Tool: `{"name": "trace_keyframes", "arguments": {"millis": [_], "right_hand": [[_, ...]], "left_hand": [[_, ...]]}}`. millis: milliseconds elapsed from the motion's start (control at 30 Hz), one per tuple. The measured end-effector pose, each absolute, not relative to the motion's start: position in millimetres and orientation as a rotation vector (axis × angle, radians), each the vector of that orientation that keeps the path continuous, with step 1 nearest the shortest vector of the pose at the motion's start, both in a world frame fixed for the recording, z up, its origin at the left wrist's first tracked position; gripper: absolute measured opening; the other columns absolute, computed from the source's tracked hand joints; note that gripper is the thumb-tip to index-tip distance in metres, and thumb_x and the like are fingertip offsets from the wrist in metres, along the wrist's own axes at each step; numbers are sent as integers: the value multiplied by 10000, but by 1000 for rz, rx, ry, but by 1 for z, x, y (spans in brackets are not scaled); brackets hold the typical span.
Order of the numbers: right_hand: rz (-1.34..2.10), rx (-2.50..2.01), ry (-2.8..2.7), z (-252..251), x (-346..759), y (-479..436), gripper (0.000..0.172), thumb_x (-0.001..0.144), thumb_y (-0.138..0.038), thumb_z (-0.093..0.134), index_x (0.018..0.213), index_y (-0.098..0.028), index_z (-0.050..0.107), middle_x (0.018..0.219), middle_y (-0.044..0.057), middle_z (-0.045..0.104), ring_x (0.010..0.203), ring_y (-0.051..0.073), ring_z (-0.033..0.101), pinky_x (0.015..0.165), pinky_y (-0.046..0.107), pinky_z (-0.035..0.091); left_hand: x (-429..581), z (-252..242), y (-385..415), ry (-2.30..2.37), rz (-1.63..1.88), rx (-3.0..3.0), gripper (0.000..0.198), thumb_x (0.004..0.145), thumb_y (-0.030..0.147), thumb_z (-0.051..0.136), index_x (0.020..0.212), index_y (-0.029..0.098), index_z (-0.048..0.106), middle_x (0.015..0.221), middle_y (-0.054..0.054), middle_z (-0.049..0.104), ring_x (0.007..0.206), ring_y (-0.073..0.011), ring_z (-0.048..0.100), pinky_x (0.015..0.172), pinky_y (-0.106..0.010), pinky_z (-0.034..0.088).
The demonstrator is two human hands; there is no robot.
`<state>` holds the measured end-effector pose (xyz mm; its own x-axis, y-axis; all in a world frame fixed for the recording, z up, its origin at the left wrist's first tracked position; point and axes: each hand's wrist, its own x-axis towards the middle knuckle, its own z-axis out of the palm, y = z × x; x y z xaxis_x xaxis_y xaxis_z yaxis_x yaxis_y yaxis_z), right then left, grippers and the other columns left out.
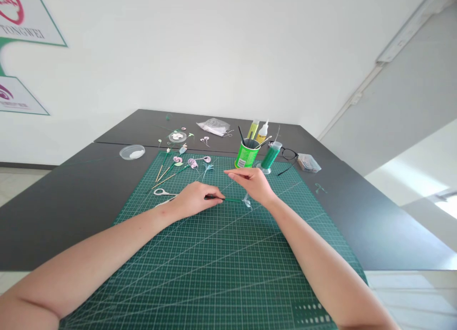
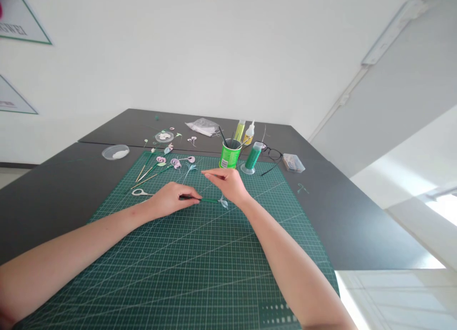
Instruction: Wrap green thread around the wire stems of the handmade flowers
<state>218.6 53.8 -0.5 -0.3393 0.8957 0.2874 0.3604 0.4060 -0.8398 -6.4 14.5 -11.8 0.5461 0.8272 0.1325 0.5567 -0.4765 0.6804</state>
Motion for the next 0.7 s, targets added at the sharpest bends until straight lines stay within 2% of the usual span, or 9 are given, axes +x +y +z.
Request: {"name": "trace_keyframes", "arguments": {"millis": [133, 300, 700], "right_hand": [[940, -1106, -1882, -2, 220, 58, 292, 870, -409, 679, 1013, -212, 841, 1030, 77, 801, 839, 231, 705, 677, 328, 529], [978, -1142, -1866, -3, 221, 61, 286, 869, -385, 681, 1020, -199, 836, 1069, 83, 797, 970, 269, 722, 831, 385, 556], [1064, -1199, -1804, -5, 223, 65, 265, 855, -378, 709, 1008, -200, 833, 1094, 78, 794, 1019, 270, 723, 910, 410, 553]], "left_hand": [[-7, -13, 15, 1096, 619, 2232, 138, 911, 283, 693, 991, 273, 805, 930, 48, 813, 755, -149, 734, 721, -257, 494], [-7, -14, 14, 1122, 634, 2204, 125, 898, 274, 703, 966, 274, 808, 904, 53, 813, 740, -145, 732, 727, -258, 502], [-6, -14, 15, 1139, 679, 2232, 89, 884, 268, 716, 918, 276, 798, 905, 57, 812, 759, -154, 738, 718, -263, 495]]}}
